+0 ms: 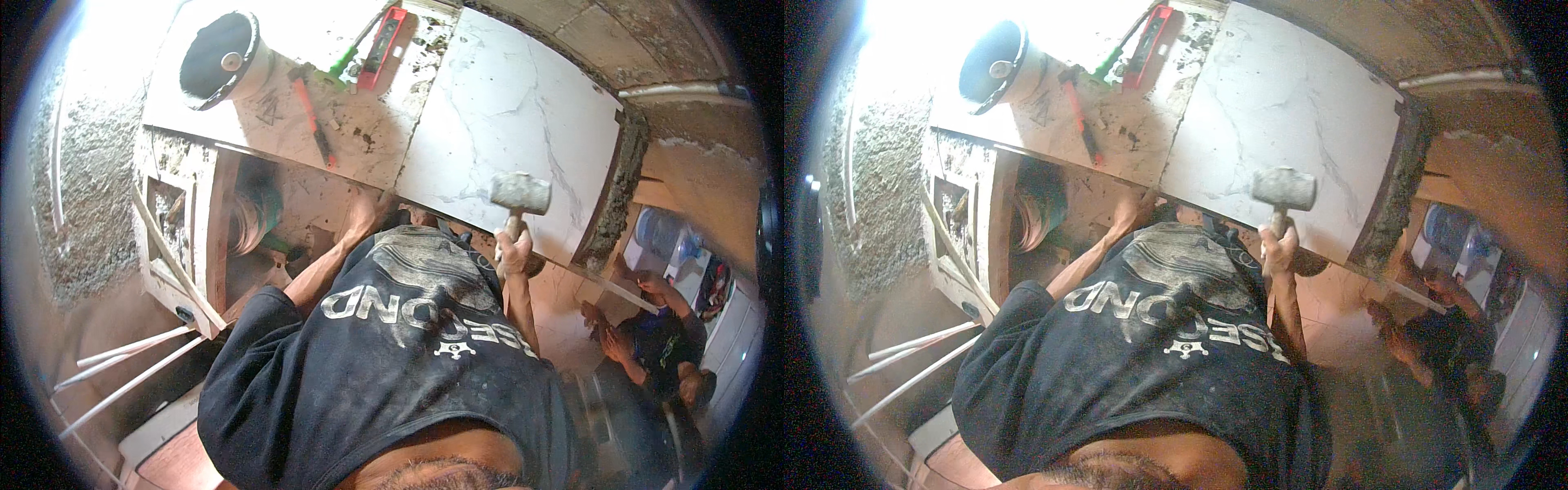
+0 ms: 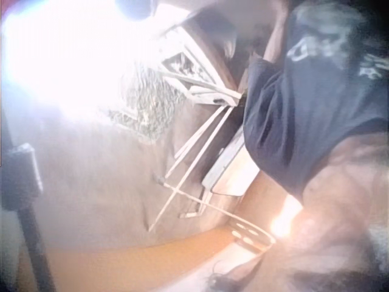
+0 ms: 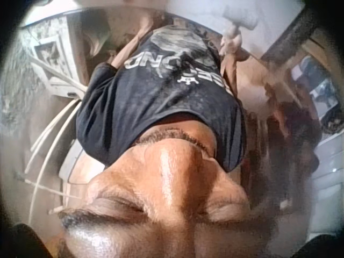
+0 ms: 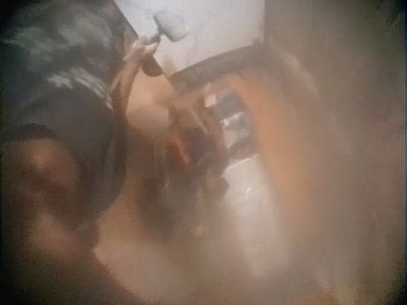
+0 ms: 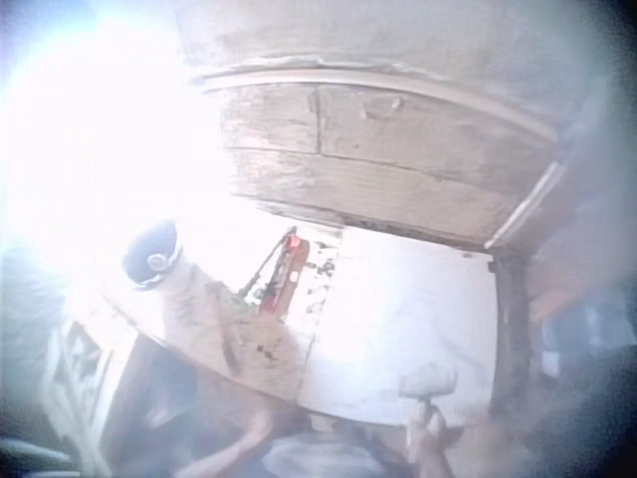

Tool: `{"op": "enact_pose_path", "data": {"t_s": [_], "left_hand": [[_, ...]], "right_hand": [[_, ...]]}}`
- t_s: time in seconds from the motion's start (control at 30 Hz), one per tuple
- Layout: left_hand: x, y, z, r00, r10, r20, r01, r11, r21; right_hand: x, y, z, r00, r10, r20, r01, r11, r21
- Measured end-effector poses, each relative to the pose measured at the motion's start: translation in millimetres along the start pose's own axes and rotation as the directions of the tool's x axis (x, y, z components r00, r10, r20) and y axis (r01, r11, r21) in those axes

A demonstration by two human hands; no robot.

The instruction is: The person applies mortar to the edge of a countertop using a trowel and taps a tile into place with a rubber mallet.

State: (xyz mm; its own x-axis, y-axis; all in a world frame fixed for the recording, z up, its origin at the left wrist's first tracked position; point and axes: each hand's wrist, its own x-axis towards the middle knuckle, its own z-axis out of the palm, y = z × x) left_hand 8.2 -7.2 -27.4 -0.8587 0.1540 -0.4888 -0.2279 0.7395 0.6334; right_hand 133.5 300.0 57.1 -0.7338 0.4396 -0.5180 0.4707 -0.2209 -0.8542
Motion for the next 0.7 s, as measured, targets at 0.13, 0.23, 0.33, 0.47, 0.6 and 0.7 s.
{"op": "enact_pose_path", "data": {"t_s": [0.13,0.23,0.33,0.47,0.6,0.7], "left_hand": [[-2.9,12.4,-16.5,0.998,0.043,0.051,-0.052,0.984,0.173],[-3.3,55.5,-35.7,0.999,0.039,0.008,-0.040,0.973,0.228],[23.1,10.6,-25.1,0.999,0.046,-0.018,-0.039,0.954,0.298],[33.2,33.7,-32.3,0.979,-0.128,0.159,0.092,0.972,0.218],[29.3,39.5,-36.8,0.981,-0.117,0.154,0.115,0.993,0.021],[31.5,33.1,-33.7,0.983,-0.116,0.141,0.131,0.986,-0.105]], "right_hand": [[7.7,-27.2,-36.9,0.955,-0.026,-0.296,0.097,0.968,0.229],[22.4,-47.7,-89.2,0.835,-0.005,-0.550,0.256,0.888,0.381],[45.8,-52.5,-179.6,0.676,0.047,-0.735,0.414,0.801,0.432],[58.1,-42.2,-296.8,0.411,0.129,-0.902,0.642,0.662,0.388],[82.7,-11.7,-320.8,0.337,0.257,-0.906,0.674,0.606,0.423],[88.6,15.1,-331.4,0.308,0.293,-0.905,0.619,0.660,0.425]]}}
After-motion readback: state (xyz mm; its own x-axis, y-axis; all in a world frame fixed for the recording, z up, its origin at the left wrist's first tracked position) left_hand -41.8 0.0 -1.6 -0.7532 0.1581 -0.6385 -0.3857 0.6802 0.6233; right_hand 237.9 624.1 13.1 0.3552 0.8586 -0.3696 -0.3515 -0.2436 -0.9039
